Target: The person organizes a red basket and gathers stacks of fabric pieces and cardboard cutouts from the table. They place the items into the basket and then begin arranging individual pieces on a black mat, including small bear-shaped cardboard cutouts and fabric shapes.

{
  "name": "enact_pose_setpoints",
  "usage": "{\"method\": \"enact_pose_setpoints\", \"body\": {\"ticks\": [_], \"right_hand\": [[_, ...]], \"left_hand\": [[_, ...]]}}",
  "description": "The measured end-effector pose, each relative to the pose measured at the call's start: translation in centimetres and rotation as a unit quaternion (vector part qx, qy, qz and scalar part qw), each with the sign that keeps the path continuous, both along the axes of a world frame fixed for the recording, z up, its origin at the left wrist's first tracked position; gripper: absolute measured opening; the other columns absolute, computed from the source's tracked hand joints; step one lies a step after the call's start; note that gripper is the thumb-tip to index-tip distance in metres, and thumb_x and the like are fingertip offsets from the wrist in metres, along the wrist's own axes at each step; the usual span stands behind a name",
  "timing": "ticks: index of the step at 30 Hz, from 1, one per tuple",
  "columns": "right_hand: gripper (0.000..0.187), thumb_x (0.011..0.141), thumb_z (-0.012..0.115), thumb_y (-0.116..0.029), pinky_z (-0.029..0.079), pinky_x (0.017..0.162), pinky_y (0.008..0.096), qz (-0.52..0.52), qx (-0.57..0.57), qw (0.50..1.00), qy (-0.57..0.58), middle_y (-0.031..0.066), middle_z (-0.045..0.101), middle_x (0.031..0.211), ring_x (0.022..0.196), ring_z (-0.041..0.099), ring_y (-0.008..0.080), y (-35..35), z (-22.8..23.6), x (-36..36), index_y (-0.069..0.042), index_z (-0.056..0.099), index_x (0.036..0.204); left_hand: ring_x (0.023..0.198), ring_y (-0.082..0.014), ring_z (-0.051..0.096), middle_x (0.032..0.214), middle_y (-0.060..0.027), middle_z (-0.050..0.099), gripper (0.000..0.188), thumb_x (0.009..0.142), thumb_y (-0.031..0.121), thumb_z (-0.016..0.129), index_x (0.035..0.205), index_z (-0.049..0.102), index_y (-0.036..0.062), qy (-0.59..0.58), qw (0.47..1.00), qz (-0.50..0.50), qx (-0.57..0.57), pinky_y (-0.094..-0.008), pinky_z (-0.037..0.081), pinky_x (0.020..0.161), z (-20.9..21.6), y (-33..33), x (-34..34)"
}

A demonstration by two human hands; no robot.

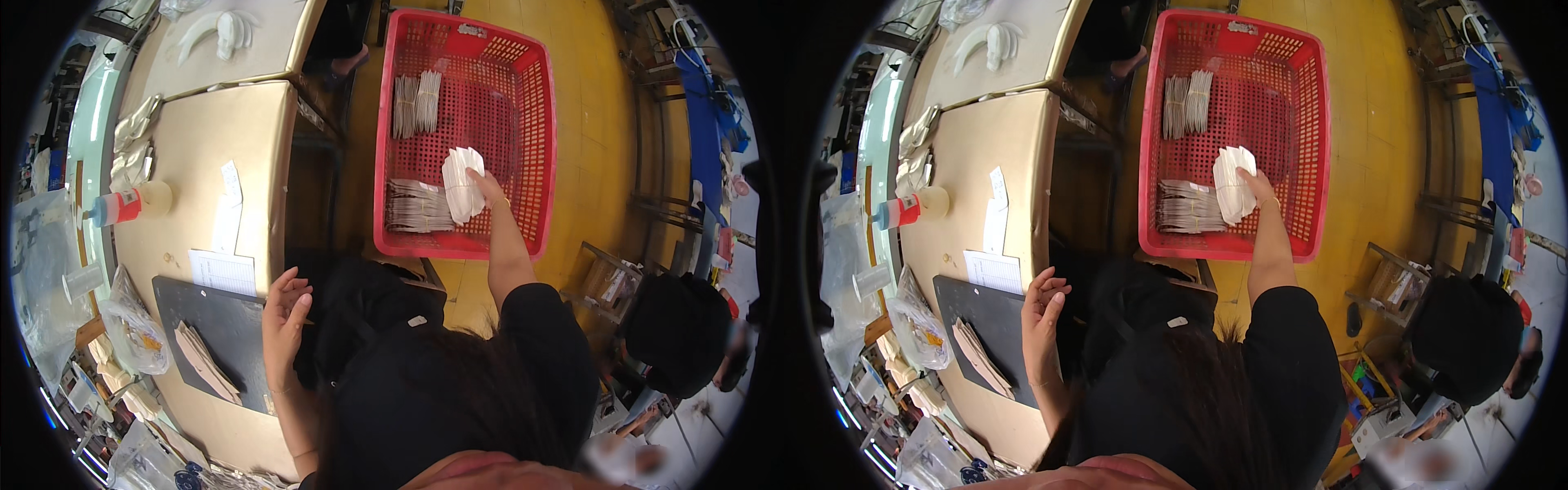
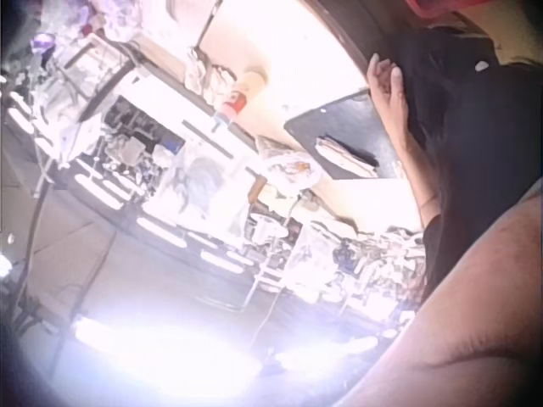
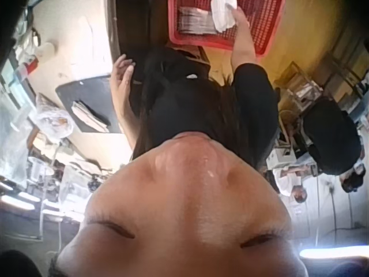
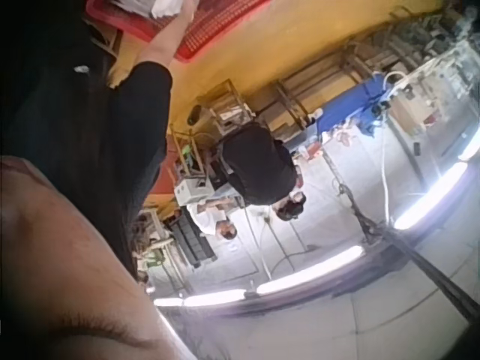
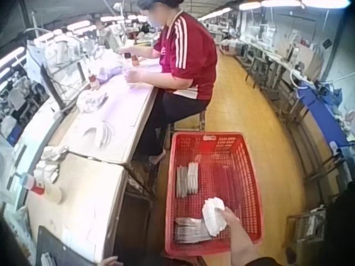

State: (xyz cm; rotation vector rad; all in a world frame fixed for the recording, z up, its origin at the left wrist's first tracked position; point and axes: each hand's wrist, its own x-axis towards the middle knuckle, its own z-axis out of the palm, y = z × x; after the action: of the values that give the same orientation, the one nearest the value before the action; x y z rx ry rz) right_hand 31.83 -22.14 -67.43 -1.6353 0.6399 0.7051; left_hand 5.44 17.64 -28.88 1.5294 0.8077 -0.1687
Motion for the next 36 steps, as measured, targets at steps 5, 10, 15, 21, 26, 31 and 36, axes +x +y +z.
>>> {"method": "enact_pose_setpoints", "body": {"ticks": [5,10,15,21,26,31,36], "right_hand": [[0.075,0.084,0.077,-0.038,0.05,0.093,0.0408,0.002,0.004,1.0,0.004,0.0175,0.059,0.126,0.111,0.06,0.026,0.3,1.2,0.1,0.005,0.044,0.136],[0.102,0.074,0.083,-0.044,0.046,0.099,0.0395,0.077,-0.035,0.996,0.033,0.0222,0.053,0.134,0.119,0.056,0.0302,0.3,1.9,1.7,0.008,0.028,0.144],[0.108,0.07,0.087,-0.042,0.046,0.1,0.0395,0.086,-0.017,0.996,0.023,0.0244,0.051,0.134,0.121,0.055,0.0311,0.1,3.0,2.6,0.006,0.025,0.144],[0.097,0.068,0.088,-0.039,0.046,0.1,0.0381,0.181,-0.045,0.982,-0.032,0.0219,0.056,0.128,0.117,0.056,0.0288,1.3,6.1,5.5,0.004,0.037,0.138],[0.078,0.065,0.089,-0.036,0.043,0.1,0.0345,0.465,-0.051,0.877,-0.11,0.0142,0.063,0.12,0.113,0.058,0.0249,5.7,7.6,11.2,0.0,0.055,0.126],[0.074,0.073,0.081,-0.041,0.043,0.102,0.0344,0.617,-0.04,0.783,-0.066,0.0141,0.061,0.129,0.119,0.057,0.026,12.0,6.1,12.9,-0.002,0.057,0.132],[0.067,0.085,0.072,-0.041,0.042,0.105,0.0345,0.601,-0.149,0.775,-0.125,0.0184,0.06,0.132,0.122,0.056,0.0286,13.1,3.7,11.0,0.001,0.054,0.134]], "left_hand": [[0.114,-0.0208,0.058,0.122,-0.013,0.059,0.046,0.094,0.008,0.063,0.137,0.049,0.0031,0.009,1.0,-0.002,-0.012,-0.0325,0.045,0.1,0.2,0.0,0.8],[0.114,-0.0203,0.058,0.121,-0.0122,0.059,0.045,0.094,0.007,0.062,0.137,0.049,0.0036,0.027,1.0,-0.003,-0.014,-0.031,0.045,0.099,0.1,0.0,1.2],[0.112,-0.0182,0.058,0.12,-0.0113,0.059,0.046,0.094,0.006,0.063,0.137,0.05,0.0039,0.036,0.999,-0.004,-0.033,-0.0289,0.047,0.096,-0.5,0.1,1.3],[0.11,-0.0171,0.059,0.119,-0.0112,0.06,0.045,0.093,0.005,0.063,0.136,0.051,0.0037,0.031,0.999,-0.012,-0.033,-0.0286,0.047,0.096,-1.1,0.4,1.1],[0.108,-0.0168,0.06,0.118,-0.0114,0.06,0.045,0.092,0.005,0.064,0.135,0.052,0.0036,0.038,0.999,-0.008,-0.031,-0.0284,0.047,0.095,-1.5,0.2,1.2],[0.106,-0.0174,0.06,0.118,-0.0115,0.06,0.045,0.092,0.006,0.065,0.135,0.052,0.0046,0.043,0.999,0.0,-0.025,-0.0291,0.048,0.094,-1.5,0.1,1.0],[0.107,-0.019,0.06,0.119,-0.0121,0.059,0.047,0.091,0.007,0.066,0.136,0.052,0.0059,0.041,0.999,-0.006,-0.026,-0.0306,0.048,0.094,-1.8,0.6,0.5]]}}
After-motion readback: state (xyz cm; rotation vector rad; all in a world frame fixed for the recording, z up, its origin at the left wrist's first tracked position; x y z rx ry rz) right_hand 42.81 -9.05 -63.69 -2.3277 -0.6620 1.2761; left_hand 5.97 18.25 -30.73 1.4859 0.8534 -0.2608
